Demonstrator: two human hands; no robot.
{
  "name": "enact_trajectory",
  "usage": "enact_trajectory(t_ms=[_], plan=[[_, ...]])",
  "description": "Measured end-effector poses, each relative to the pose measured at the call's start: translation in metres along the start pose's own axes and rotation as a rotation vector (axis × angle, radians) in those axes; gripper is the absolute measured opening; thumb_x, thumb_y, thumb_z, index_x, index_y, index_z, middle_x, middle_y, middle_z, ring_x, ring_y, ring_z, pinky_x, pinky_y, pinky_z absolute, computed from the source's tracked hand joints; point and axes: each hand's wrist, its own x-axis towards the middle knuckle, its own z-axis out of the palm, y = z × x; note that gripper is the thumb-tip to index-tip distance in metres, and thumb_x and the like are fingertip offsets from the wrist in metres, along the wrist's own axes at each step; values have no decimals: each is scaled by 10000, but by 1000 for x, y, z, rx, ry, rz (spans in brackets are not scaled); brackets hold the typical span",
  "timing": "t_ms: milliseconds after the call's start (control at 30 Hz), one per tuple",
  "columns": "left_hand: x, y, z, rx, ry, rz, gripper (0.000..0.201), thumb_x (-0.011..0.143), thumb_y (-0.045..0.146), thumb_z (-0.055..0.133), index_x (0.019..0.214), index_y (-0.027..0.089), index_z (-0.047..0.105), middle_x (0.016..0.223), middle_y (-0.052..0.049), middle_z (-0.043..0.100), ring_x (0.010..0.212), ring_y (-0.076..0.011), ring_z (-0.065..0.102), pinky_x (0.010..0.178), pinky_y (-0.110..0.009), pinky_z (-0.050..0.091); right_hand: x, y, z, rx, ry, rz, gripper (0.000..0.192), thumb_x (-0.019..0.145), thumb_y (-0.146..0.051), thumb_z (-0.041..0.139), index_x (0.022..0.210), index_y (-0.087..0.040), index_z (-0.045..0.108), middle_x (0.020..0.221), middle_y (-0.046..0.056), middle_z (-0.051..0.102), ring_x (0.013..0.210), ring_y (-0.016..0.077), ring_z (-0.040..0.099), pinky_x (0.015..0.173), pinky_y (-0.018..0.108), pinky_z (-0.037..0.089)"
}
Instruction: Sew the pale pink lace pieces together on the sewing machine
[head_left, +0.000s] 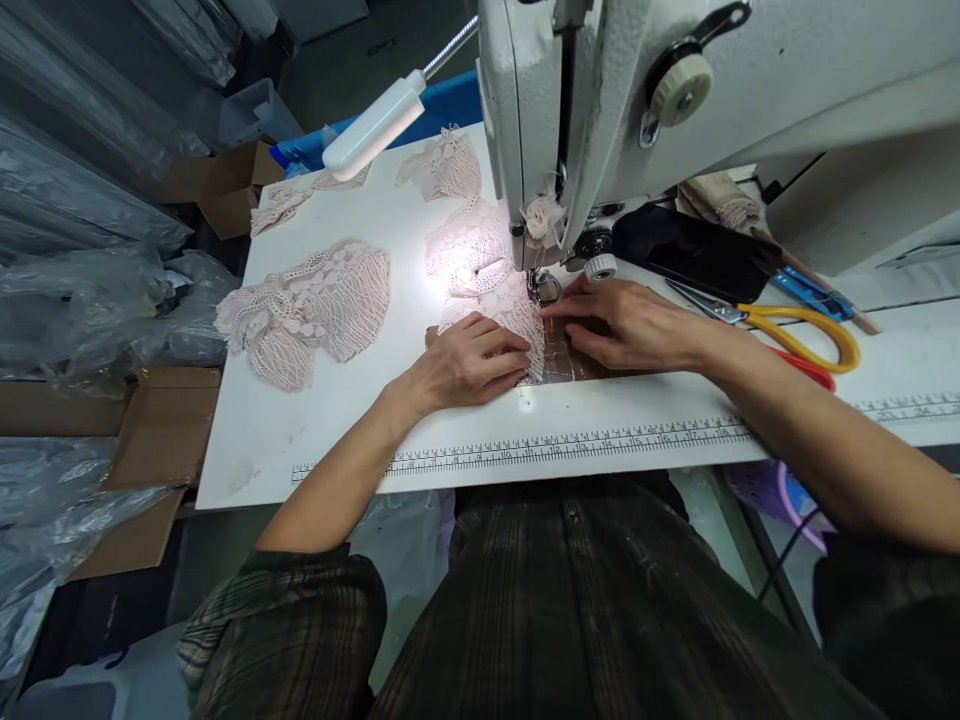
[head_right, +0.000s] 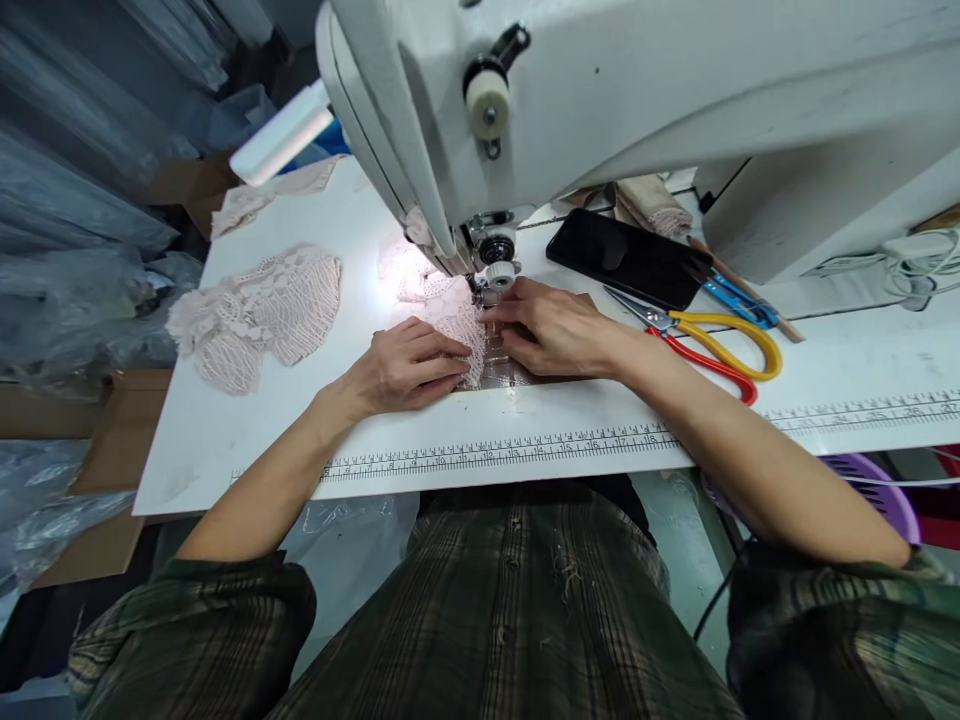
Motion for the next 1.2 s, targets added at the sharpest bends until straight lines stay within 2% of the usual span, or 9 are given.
enact_trajectory(t_ms=[100, 200, 367, 533, 700, 800, 967, 1200], plan=[[-1, -1, 0, 47, 10, 25, 67, 949, 209, 634, 924, 219, 695, 1029, -37, 779, 778, -147, 673, 744, -344, 505, 3, 5, 6, -22, -7, -3, 405, 876, -249, 551, 1220, -251, 766, 1137, 116, 675, 1002, 269, 634, 886, 423, 527], [0, 0, 1, 61, 6, 35, 69, 951, 205, 630, 927, 223, 692, 1024, -26, 779, 765, -142, 664, 766, -357, 493, -1, 5, 14, -48, 57, -14, 395, 872, -237, 534, 1173, -284, 787, 1136, 106, 669, 1028, 261, 611, 891, 418, 518], [2, 2, -1, 64, 11, 79, 57, 955, 187, 630, 925, 204, 676, 998, -21, 786, 763, -137, 676, 734, -326, 507, -5, 5, 20, -64, 97, -25, 387, 890, -245, 517, 1160, -279, 792, 1125, 109, 666, 1015, 260, 595, 892, 436, 510], [3, 4, -2, 102, 32, 104, 49, 949, 174, 640, 937, 194, 683, 974, -24, 795, 747, -139, 692, 690, -306, 526, -5, 7, 22, -67, 94, -24, 421, 888, -233, 519, 1223, -286, 767, 1141, 111, 656, 1037, 271, 584, 918, 457, 507], [5, 6, -1, 21, 52, 57, 66, 941, 200, 658, 897, 189, 706, 944, -23, 800, 734, -138, 710, 666, -298, 538, -5, 8, 24, -66, 107, -22, 424, 894, -237, 511, 1229, -288, 766, 1131, 120, 656, 1041, 279, 577, 918, 461, 502], [11, 3, -4, -74, 10, -1, 113, 947, 206, 637, 889, 187, 732, 904, -27, 794, 742, -141, 716, 688, -306, 547, -6, 9, 24, -65, 114, -67, 399, 894, -239, 513, 1179, -308, 784, 1097, 103, 662, 1018, 266, 579, 905, 456, 494], [22, -6, -9, -176, -132, -2, 209, 943, 194, 591, 809, 211, 751, 842, -14, 772, 734, -133, 699, 719, -319, 525, -7, 7, 21, -81, 122, -112, 351, 893, -225, 540, 1106, -313, 805, 1085, 93, 660, 976, 250, 585, 864, 437, 492], [12, -2, 1, -182, -3, -50, 163, 924, 157, 608, 854, 199, 750, 899, -26, 769, 784, -144, 710, 741, -319, 580, -9, 3, 21, -148, 87, -64, 349, 918, -222, 533, 1142, -294, 791, 1135, 112, 663, 1015, 278, 576, 854, 443, 485]])
